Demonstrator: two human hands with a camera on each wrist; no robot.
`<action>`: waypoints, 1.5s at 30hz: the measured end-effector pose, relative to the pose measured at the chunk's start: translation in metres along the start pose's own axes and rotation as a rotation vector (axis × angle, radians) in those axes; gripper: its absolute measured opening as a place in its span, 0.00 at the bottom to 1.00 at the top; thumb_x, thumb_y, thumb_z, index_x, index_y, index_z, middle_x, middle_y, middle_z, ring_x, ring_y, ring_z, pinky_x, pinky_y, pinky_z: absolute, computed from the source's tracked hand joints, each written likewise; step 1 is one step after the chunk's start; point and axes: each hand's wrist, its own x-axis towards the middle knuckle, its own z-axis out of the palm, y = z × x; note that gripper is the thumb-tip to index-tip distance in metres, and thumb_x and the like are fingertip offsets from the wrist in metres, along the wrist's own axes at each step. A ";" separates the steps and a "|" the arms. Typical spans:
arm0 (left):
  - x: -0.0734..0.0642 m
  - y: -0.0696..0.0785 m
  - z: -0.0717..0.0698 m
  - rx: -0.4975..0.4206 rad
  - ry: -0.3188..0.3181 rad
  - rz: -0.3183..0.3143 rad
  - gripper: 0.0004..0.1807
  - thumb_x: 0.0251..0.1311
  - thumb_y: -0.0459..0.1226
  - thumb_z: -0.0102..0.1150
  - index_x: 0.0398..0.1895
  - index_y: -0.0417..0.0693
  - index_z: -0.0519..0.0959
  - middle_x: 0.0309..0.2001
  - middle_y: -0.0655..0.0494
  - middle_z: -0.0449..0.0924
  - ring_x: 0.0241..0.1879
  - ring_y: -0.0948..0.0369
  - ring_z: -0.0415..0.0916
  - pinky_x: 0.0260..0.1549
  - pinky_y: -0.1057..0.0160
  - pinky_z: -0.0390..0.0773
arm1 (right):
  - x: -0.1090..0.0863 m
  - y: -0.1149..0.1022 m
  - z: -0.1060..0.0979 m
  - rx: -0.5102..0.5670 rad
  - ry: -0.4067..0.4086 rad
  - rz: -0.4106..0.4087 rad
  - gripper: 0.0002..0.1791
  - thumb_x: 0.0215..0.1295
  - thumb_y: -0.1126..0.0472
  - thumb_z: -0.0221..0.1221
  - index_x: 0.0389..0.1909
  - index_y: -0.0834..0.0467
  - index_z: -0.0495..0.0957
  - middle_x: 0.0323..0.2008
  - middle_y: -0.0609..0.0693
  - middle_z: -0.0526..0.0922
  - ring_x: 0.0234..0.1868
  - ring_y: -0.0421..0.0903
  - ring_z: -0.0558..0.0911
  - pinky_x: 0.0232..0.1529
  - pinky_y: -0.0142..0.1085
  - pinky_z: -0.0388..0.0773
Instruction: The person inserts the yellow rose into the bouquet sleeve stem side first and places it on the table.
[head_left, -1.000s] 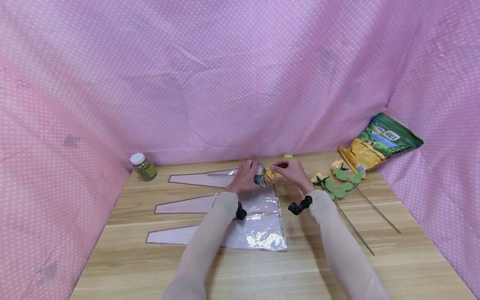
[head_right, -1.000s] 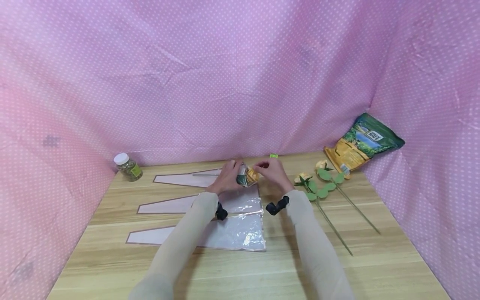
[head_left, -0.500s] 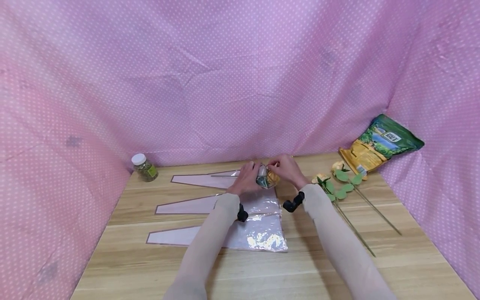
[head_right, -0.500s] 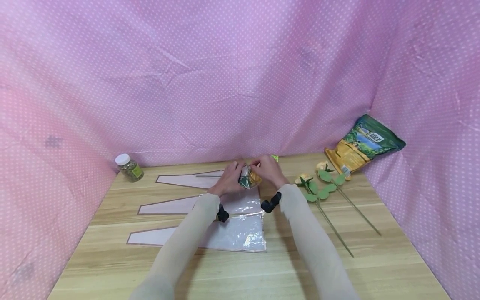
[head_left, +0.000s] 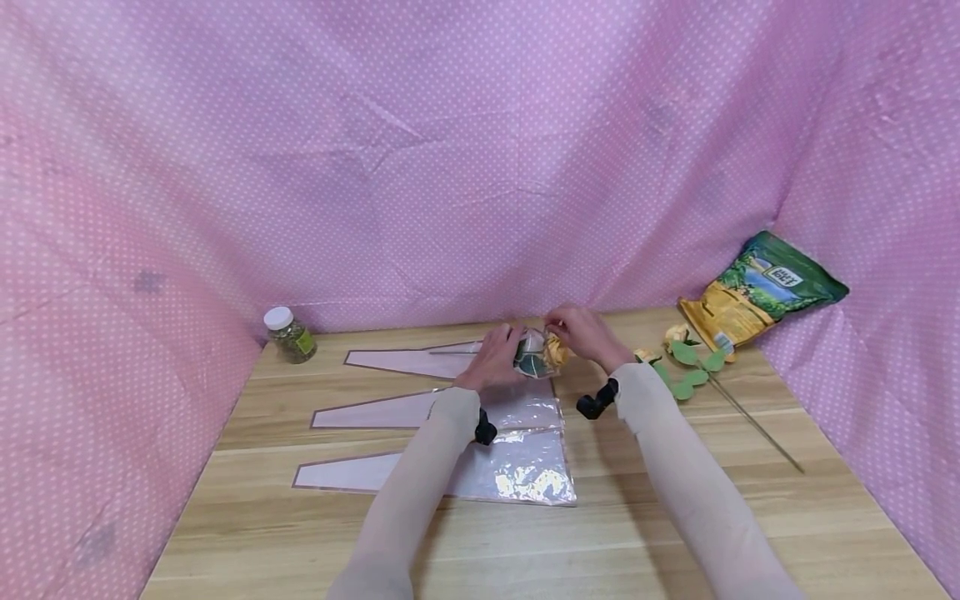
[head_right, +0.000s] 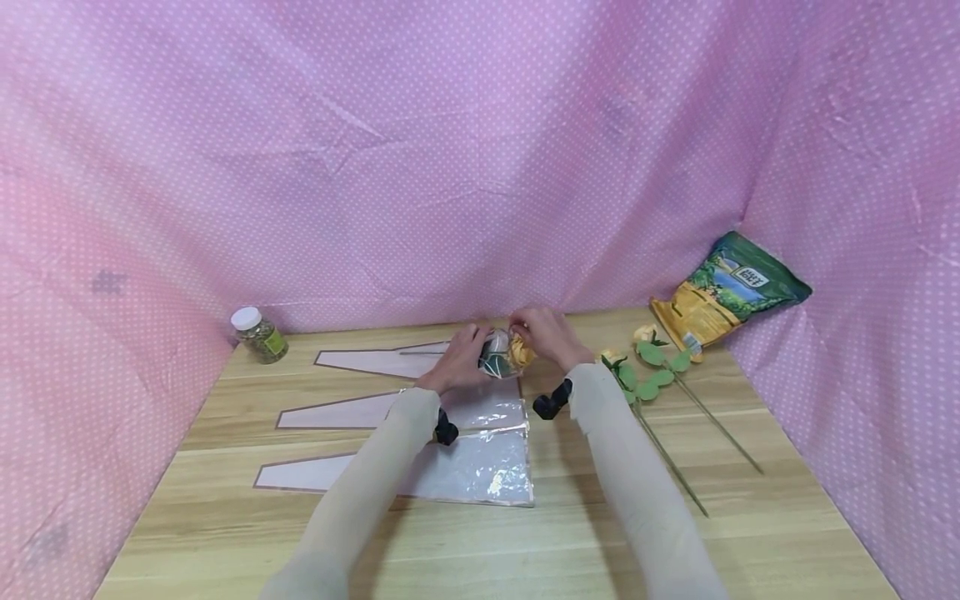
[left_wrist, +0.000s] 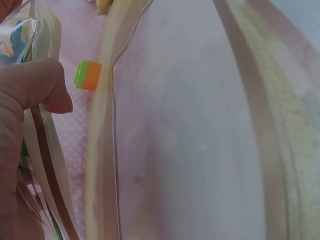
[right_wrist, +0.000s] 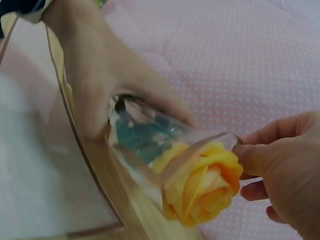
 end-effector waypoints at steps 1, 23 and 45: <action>0.000 0.001 0.000 -0.004 -0.004 -0.005 0.54 0.45 0.49 0.76 0.75 0.48 0.57 0.52 0.49 0.66 0.49 0.56 0.63 0.54 0.58 0.67 | -0.001 0.001 -0.001 -0.013 0.012 -0.013 0.05 0.66 0.65 0.61 0.37 0.61 0.85 0.35 0.56 0.87 0.37 0.52 0.85 0.42 0.48 0.81; 0.002 -0.007 -0.002 0.033 0.059 0.016 0.54 0.43 0.49 0.77 0.72 0.43 0.60 0.46 0.48 0.69 0.45 0.55 0.64 0.53 0.55 0.68 | -0.032 0.002 0.008 0.499 -0.116 0.388 0.16 0.67 0.58 0.61 0.46 0.67 0.81 0.42 0.63 0.86 0.42 0.48 0.82 0.41 0.35 0.81; 0.002 -0.007 -0.002 0.042 0.056 0.020 0.56 0.41 0.52 0.78 0.73 0.40 0.61 0.48 0.48 0.67 0.47 0.54 0.63 0.54 0.56 0.67 | -0.037 0.003 0.016 0.601 -0.041 0.235 0.13 0.59 0.69 0.67 0.45 0.68 0.84 0.44 0.66 0.85 0.37 0.42 0.81 0.41 0.28 0.77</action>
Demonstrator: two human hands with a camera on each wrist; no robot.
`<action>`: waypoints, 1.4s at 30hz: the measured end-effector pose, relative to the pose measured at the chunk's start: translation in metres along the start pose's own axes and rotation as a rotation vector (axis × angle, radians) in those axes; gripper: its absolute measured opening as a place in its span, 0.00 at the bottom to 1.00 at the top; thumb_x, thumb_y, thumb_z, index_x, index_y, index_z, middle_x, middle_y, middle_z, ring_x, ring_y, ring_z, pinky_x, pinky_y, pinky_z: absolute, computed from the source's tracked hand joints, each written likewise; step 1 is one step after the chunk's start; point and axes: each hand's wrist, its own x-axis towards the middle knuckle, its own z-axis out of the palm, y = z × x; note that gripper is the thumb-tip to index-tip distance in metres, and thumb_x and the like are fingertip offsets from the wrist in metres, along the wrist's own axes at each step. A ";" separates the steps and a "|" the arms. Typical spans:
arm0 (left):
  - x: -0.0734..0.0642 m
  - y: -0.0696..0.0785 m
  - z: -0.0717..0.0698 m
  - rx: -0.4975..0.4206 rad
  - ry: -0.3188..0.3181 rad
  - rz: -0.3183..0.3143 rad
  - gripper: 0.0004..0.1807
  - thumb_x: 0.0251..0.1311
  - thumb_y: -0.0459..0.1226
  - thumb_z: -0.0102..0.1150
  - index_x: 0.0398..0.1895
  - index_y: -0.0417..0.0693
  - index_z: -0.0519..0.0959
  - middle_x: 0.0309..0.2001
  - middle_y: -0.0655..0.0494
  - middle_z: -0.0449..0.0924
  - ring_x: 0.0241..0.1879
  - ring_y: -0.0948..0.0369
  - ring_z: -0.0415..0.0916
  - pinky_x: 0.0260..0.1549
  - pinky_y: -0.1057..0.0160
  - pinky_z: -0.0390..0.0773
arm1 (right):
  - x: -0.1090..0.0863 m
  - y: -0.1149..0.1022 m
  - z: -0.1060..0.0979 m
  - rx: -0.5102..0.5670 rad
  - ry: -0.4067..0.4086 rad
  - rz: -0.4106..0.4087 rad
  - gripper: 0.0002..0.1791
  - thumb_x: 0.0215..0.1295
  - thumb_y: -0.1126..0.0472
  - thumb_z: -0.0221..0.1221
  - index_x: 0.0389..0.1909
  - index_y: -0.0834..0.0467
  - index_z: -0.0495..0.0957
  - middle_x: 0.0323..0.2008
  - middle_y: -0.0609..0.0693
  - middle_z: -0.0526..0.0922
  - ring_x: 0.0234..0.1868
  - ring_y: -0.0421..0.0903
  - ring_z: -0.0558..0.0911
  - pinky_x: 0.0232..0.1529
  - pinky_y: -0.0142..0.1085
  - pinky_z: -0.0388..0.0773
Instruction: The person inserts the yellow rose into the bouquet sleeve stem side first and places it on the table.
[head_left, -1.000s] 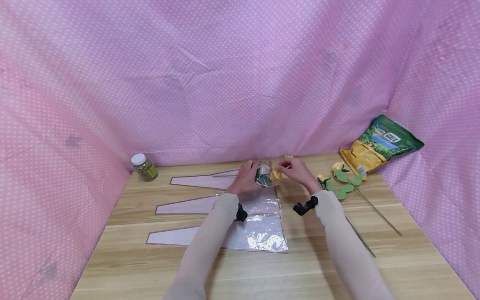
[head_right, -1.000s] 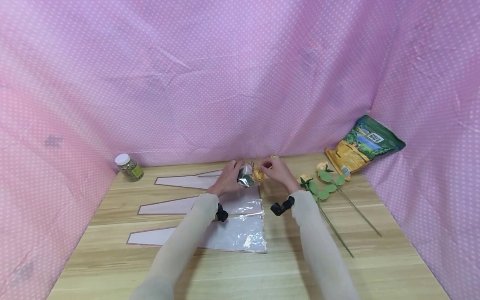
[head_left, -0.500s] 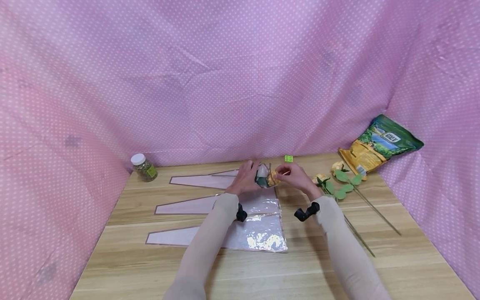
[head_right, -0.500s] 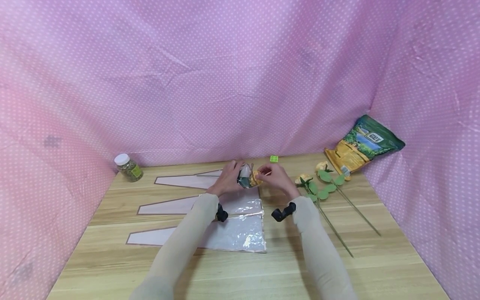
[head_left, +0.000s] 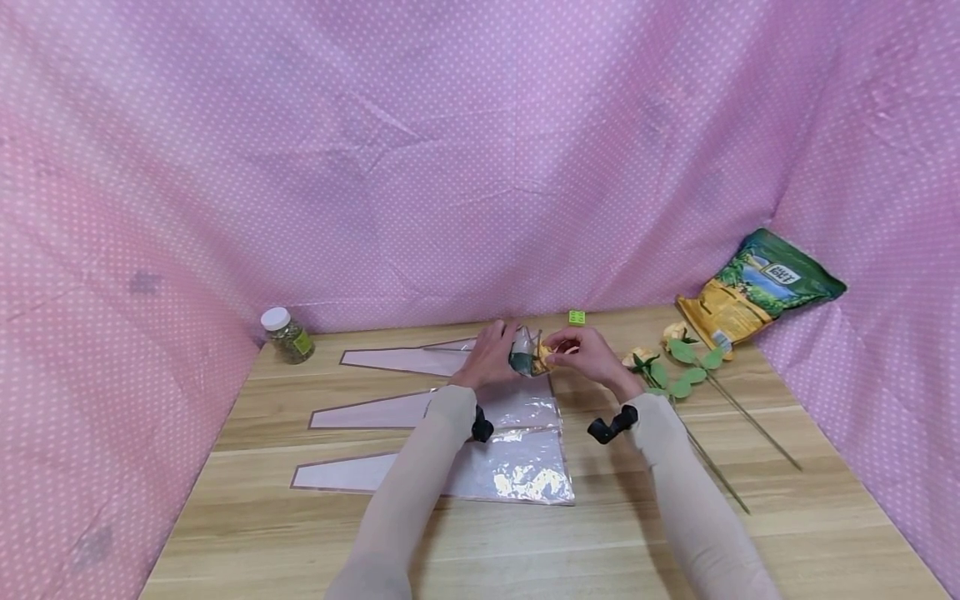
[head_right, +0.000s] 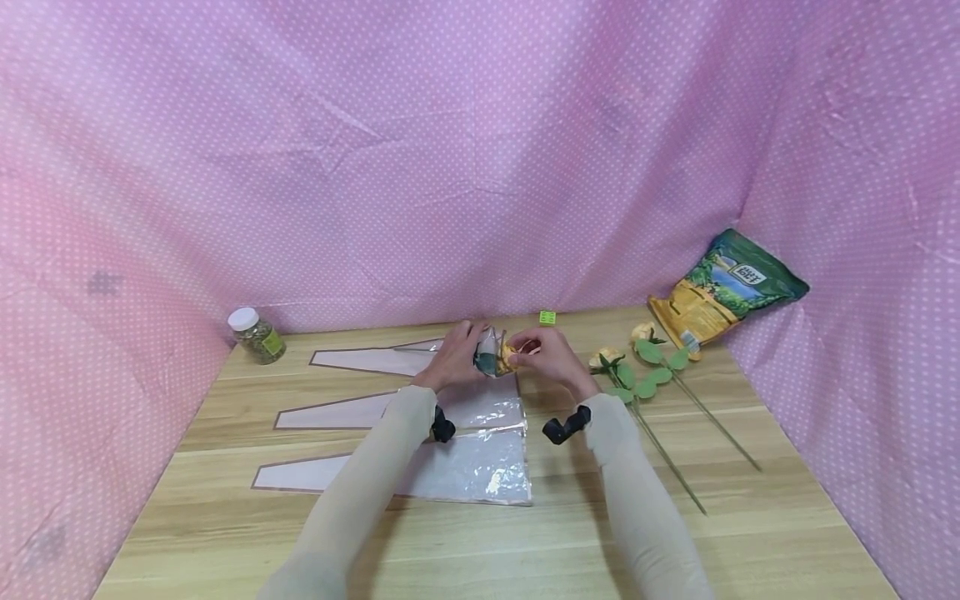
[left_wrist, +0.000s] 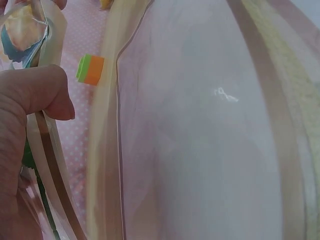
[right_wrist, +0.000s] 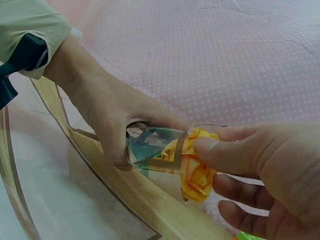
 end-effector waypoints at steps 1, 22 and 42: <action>0.000 0.000 0.000 0.000 -0.002 -0.002 0.56 0.41 0.51 0.78 0.73 0.40 0.61 0.48 0.48 0.66 0.47 0.55 0.62 0.54 0.56 0.66 | 0.000 0.000 0.000 -0.004 0.005 0.002 0.12 0.59 0.69 0.67 0.44 0.67 0.84 0.44 0.65 0.86 0.38 0.42 0.81 0.41 0.28 0.77; 0.000 -0.002 -0.003 0.015 -0.013 -0.009 0.57 0.41 0.50 0.78 0.74 0.42 0.59 0.50 0.47 0.68 0.49 0.54 0.64 0.57 0.55 0.67 | -0.003 0.009 0.001 0.065 0.008 0.120 0.13 0.61 0.69 0.65 0.44 0.71 0.80 0.46 0.66 0.82 0.43 0.46 0.82 0.43 0.25 0.78; -0.001 -0.003 -0.002 0.000 -0.002 -0.026 0.56 0.42 0.53 0.77 0.73 0.42 0.60 0.48 0.50 0.66 0.47 0.56 0.62 0.55 0.56 0.67 | -0.007 0.011 0.002 -0.006 0.098 0.215 0.25 0.67 0.51 0.62 0.55 0.65 0.75 0.51 0.62 0.79 0.50 0.53 0.79 0.46 0.34 0.74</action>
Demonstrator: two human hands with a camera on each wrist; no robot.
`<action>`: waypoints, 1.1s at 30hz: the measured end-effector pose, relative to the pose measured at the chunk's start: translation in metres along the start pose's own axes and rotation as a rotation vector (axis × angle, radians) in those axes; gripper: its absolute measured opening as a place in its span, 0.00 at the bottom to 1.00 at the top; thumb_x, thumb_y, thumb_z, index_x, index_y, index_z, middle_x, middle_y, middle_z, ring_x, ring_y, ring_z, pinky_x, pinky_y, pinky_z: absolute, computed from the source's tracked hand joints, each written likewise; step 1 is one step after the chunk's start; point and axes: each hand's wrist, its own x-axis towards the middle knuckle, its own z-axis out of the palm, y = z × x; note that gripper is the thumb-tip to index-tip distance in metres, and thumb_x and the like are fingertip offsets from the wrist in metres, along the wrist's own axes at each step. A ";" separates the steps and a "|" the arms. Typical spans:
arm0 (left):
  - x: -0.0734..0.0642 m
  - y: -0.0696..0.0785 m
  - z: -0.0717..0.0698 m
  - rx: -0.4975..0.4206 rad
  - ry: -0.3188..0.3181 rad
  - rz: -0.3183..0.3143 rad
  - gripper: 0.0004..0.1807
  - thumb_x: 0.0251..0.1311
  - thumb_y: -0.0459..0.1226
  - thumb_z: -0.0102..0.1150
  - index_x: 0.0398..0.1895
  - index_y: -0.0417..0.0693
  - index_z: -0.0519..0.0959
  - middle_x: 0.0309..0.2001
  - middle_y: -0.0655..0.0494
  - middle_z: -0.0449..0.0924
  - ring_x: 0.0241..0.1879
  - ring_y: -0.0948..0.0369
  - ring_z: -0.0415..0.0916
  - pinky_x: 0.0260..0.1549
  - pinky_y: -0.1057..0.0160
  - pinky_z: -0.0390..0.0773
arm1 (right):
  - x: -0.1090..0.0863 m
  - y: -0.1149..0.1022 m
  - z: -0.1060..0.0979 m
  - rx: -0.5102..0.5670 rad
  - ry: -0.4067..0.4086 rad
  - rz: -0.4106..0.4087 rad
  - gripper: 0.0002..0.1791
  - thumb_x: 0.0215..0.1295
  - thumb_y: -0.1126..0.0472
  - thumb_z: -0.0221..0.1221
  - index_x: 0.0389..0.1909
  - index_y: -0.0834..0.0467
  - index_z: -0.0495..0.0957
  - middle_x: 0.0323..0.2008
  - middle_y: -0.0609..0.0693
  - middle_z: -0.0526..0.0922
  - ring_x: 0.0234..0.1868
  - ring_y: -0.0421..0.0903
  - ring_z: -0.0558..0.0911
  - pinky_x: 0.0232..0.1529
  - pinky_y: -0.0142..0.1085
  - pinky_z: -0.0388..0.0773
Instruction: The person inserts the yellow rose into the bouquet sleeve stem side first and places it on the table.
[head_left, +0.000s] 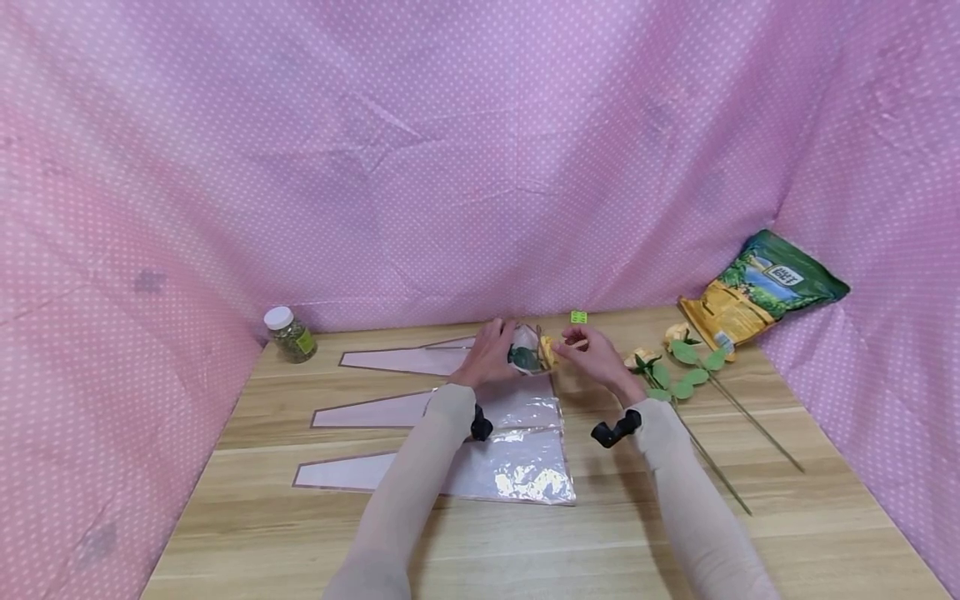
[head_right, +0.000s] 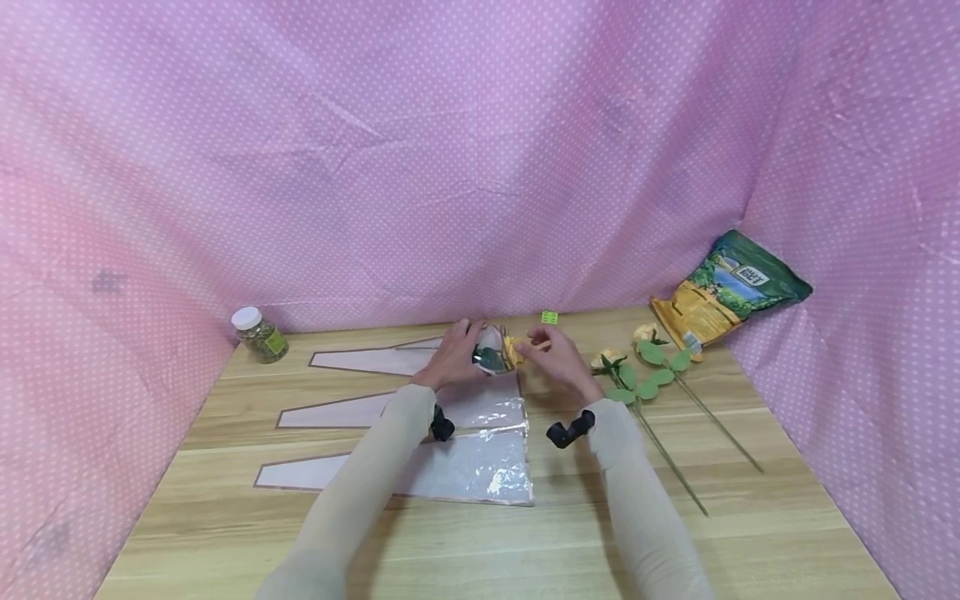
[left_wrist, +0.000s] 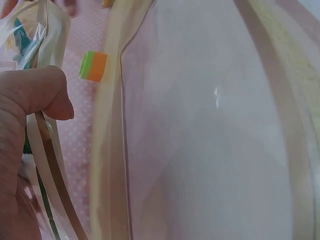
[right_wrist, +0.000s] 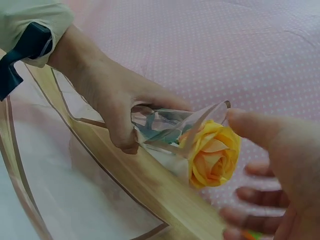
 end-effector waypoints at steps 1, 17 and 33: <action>0.000 0.000 0.000 -0.003 0.002 -0.002 0.56 0.42 0.54 0.77 0.73 0.43 0.60 0.48 0.50 0.66 0.47 0.56 0.62 0.54 0.56 0.67 | 0.000 0.000 0.001 -0.013 -0.010 0.016 0.27 0.69 0.48 0.61 0.56 0.65 0.75 0.51 0.61 0.80 0.50 0.53 0.78 0.46 0.34 0.74; 0.001 0.005 -0.001 0.027 -0.001 0.001 0.56 0.41 0.55 0.77 0.72 0.43 0.61 0.47 0.49 0.66 0.46 0.56 0.62 0.52 0.57 0.66 | 0.000 -0.004 0.007 -0.081 -0.013 -0.205 0.14 0.63 0.65 0.65 0.48 0.67 0.81 0.43 0.64 0.86 0.41 0.53 0.85 0.42 0.34 0.80; 0.002 0.007 0.000 0.007 -0.004 0.002 0.55 0.41 0.53 0.79 0.72 0.43 0.61 0.47 0.49 0.67 0.47 0.55 0.63 0.55 0.55 0.67 | 0.004 -0.003 0.015 -0.053 0.149 -0.106 0.11 0.62 0.61 0.67 0.42 0.63 0.82 0.42 0.61 0.86 0.41 0.51 0.83 0.44 0.34 0.77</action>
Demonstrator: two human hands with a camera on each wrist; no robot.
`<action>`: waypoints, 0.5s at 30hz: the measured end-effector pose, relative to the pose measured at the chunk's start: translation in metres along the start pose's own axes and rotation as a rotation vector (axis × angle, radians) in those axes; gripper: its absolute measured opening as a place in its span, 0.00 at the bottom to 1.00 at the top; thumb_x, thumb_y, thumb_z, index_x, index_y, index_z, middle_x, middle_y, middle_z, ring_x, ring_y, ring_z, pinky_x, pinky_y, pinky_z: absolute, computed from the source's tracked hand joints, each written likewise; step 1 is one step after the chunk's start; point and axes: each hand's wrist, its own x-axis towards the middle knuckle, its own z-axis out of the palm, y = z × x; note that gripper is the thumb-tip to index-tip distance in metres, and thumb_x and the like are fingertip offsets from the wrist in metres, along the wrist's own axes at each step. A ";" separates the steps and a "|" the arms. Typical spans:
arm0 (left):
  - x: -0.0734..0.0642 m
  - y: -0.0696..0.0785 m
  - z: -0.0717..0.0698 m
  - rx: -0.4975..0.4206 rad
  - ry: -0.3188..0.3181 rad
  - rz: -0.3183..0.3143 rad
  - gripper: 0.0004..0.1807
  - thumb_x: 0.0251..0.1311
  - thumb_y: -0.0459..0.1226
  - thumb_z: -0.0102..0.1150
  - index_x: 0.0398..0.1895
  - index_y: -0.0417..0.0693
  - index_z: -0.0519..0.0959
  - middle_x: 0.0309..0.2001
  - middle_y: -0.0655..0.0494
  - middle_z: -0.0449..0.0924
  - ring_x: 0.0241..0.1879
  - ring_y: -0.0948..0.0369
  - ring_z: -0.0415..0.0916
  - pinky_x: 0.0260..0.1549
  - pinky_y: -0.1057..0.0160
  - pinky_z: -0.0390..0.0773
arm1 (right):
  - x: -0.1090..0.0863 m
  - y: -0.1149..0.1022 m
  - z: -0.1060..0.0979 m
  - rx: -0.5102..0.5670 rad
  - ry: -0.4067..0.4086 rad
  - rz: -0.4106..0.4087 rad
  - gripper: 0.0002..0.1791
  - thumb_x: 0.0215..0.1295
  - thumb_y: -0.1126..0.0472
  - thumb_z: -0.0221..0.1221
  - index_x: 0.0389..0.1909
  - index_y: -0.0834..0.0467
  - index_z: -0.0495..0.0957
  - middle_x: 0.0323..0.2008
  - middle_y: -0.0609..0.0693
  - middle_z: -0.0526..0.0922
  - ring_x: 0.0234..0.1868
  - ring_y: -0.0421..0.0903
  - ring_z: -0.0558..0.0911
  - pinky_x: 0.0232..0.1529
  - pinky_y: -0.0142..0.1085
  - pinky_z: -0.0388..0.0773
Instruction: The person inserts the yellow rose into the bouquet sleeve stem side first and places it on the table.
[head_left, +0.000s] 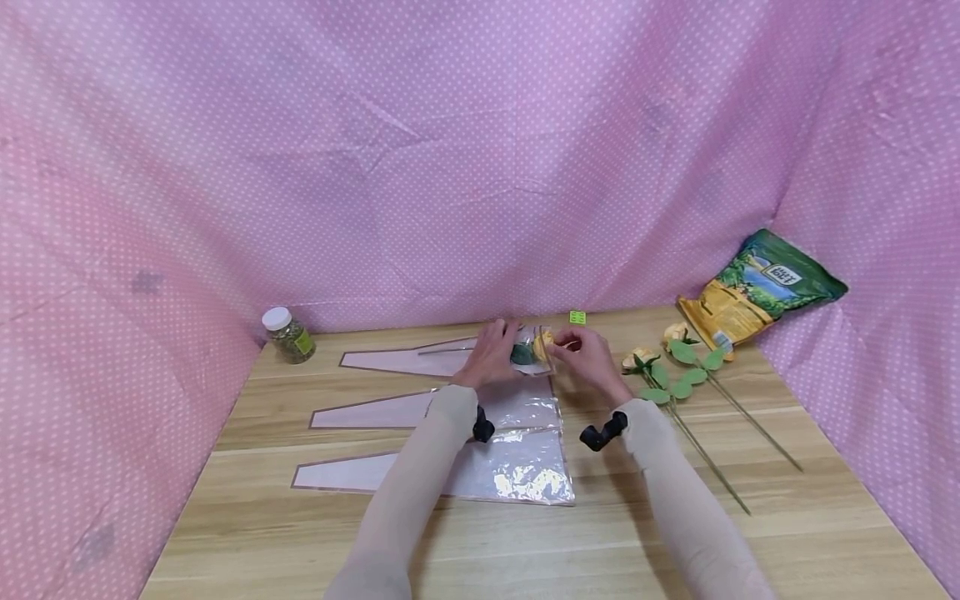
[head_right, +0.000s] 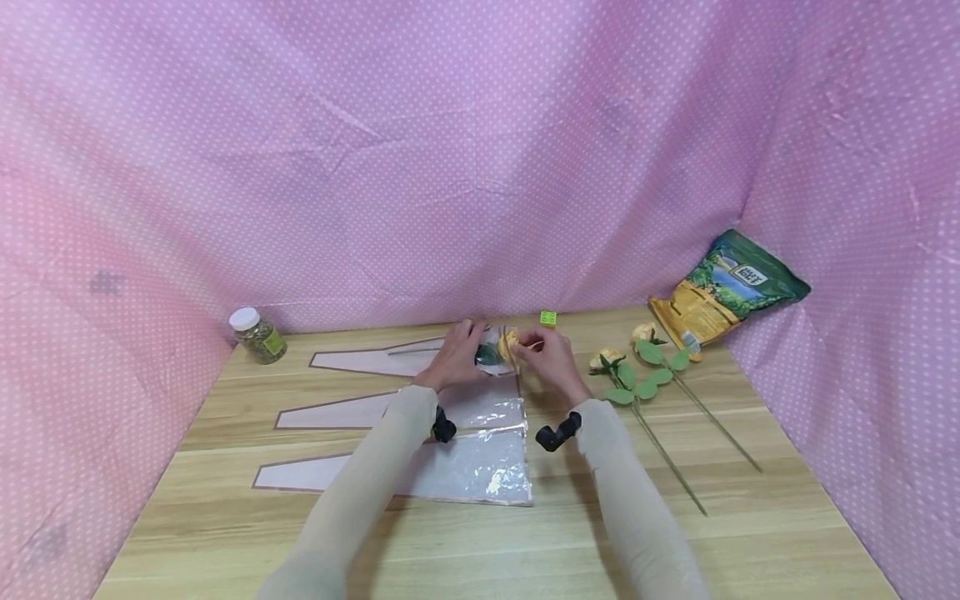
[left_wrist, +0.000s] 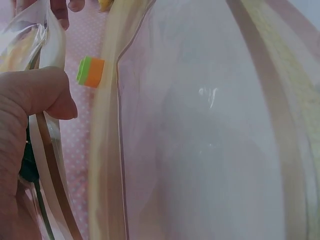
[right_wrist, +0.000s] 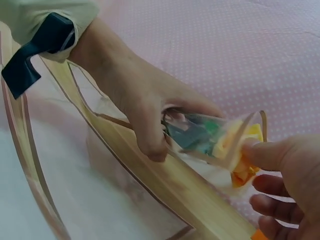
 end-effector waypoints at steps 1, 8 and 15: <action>0.000 0.000 0.000 0.004 -0.002 -0.002 0.55 0.42 0.53 0.78 0.72 0.43 0.61 0.47 0.49 0.66 0.47 0.55 0.63 0.55 0.55 0.66 | 0.000 0.000 0.001 -0.003 0.012 -0.002 0.11 0.62 0.61 0.67 0.41 0.63 0.83 0.41 0.61 0.86 0.40 0.49 0.82 0.44 0.34 0.77; 0.000 0.001 -0.002 0.017 0.003 -0.010 0.54 0.42 0.53 0.78 0.71 0.43 0.61 0.48 0.49 0.65 0.48 0.55 0.62 0.56 0.55 0.66 | 0.003 -0.001 0.005 -0.016 -0.009 -0.023 0.13 0.68 0.61 0.62 0.48 0.64 0.84 0.45 0.62 0.87 0.42 0.47 0.82 0.43 0.30 0.76; 0.000 -0.003 -0.001 0.021 0.009 -0.030 0.55 0.41 0.50 0.79 0.72 0.44 0.61 0.51 0.49 0.65 0.52 0.54 0.63 0.60 0.51 0.67 | 0.002 -0.003 0.007 0.026 -0.080 -0.005 0.20 0.77 0.56 0.50 0.53 0.67 0.81 0.51 0.65 0.85 0.51 0.57 0.82 0.52 0.44 0.77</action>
